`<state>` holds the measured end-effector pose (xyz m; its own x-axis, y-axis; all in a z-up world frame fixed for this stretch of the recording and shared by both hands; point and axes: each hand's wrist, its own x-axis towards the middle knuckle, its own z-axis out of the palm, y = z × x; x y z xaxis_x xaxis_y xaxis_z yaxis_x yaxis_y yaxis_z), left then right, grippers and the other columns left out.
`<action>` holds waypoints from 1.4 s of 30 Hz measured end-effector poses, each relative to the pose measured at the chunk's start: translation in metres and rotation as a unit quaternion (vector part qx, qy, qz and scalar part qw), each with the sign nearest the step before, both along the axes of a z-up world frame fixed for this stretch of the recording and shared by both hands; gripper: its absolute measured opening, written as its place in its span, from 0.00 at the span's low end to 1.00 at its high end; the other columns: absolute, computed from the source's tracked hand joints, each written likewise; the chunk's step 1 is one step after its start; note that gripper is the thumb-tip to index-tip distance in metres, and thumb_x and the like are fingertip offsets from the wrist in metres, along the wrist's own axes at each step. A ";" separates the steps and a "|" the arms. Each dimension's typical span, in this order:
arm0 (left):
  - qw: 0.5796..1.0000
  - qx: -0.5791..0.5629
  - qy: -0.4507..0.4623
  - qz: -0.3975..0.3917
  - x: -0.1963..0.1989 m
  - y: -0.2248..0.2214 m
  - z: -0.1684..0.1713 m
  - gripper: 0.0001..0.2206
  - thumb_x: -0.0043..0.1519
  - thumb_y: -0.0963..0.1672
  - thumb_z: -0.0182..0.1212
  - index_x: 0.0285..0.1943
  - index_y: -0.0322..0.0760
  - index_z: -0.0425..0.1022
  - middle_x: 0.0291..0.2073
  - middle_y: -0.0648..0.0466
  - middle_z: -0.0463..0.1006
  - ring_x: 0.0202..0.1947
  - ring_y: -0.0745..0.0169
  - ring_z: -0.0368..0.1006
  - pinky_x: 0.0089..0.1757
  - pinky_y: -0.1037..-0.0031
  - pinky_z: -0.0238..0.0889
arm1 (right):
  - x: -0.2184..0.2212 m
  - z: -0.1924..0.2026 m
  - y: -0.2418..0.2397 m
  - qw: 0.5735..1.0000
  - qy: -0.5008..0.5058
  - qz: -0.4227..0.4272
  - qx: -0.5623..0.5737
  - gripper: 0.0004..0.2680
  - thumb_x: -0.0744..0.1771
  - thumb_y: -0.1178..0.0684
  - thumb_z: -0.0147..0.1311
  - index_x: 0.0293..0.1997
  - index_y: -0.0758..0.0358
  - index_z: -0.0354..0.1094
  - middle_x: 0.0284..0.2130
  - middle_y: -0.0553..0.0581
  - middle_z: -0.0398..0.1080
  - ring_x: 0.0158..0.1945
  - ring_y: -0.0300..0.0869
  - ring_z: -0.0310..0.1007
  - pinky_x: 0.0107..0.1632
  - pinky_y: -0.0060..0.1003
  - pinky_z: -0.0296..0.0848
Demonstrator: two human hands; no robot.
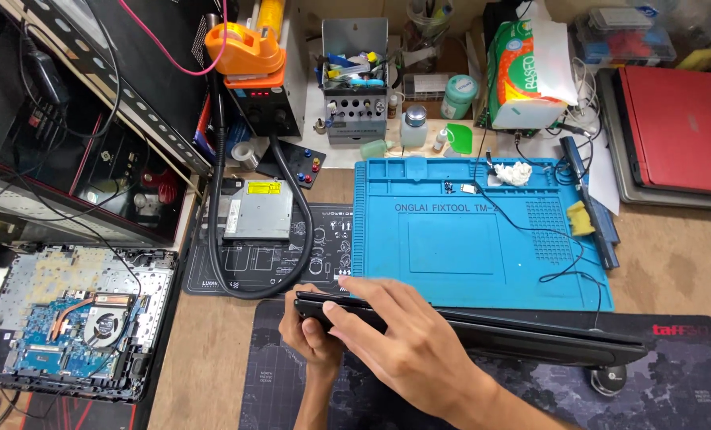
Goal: Disassembling a laptop by removing screws and the battery to access internal components
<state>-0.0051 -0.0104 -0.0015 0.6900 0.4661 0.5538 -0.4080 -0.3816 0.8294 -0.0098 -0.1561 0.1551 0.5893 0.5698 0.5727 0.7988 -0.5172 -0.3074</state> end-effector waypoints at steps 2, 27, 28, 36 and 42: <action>1.000 0.000 0.002 0.002 0.001 0.000 0.002 0.32 0.72 0.61 0.30 0.35 0.35 0.68 0.26 0.53 0.69 0.24 0.62 0.63 0.29 0.72 0.57 | -0.001 -0.005 -0.001 1.000 0.008 -0.003 -0.010 0.09 0.68 0.58 0.60 0.54 0.64 0.70 0.53 0.68 0.70 0.49 0.56 0.74 0.47 0.45 0.72; 0.998 0.028 0.027 0.049 0.004 -0.005 -0.011 0.34 0.68 0.64 0.27 0.31 0.35 0.62 0.24 0.52 0.65 0.22 0.60 0.59 0.26 0.68 0.52 | -0.007 -0.019 -0.004 0.996 -0.080 -0.036 -0.032 0.07 0.72 0.56 0.45 0.53 0.63 0.68 0.52 0.71 0.69 0.43 0.58 0.71 0.38 0.48 0.67; 0.998 0.027 0.027 0.048 0.001 -0.010 -0.006 0.34 0.68 0.64 0.27 0.31 0.35 0.62 0.24 0.52 0.65 0.22 0.60 0.59 0.26 0.68 0.52 | -0.009 -0.019 -0.006 0.996 -0.080 -0.037 -0.033 0.07 0.72 0.56 0.45 0.53 0.63 0.68 0.52 0.71 0.69 0.43 0.58 0.71 0.38 0.48 0.67; 0.998 0.005 0.025 0.051 -0.003 -0.013 0.010 0.32 0.70 0.61 0.27 0.32 0.39 0.68 0.26 0.56 0.70 0.26 0.63 0.64 0.34 0.70 0.59 | -0.012 -0.021 -0.004 0.996 -0.083 -0.021 -0.033 0.08 0.73 0.56 0.44 0.54 0.63 0.70 0.52 0.72 0.69 0.44 0.59 0.72 0.44 0.49 0.70; 0.999 -0.029 0.041 0.013 -0.001 -0.010 0.008 0.33 0.68 0.64 0.30 0.33 0.39 0.66 0.25 0.56 0.70 0.25 0.64 0.63 0.31 0.71 0.58 | -0.008 -0.021 -0.004 0.994 -0.088 -0.033 -0.055 0.08 0.73 0.56 0.44 0.56 0.62 0.68 0.52 0.71 0.69 0.45 0.59 0.72 0.45 0.50 0.71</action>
<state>-0.0065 -0.0200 0.0069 0.7189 0.5148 0.4672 -0.3276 -0.3418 0.8808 -0.0181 -0.1596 0.1341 0.5242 0.5976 0.6068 0.7979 -0.5937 -0.1046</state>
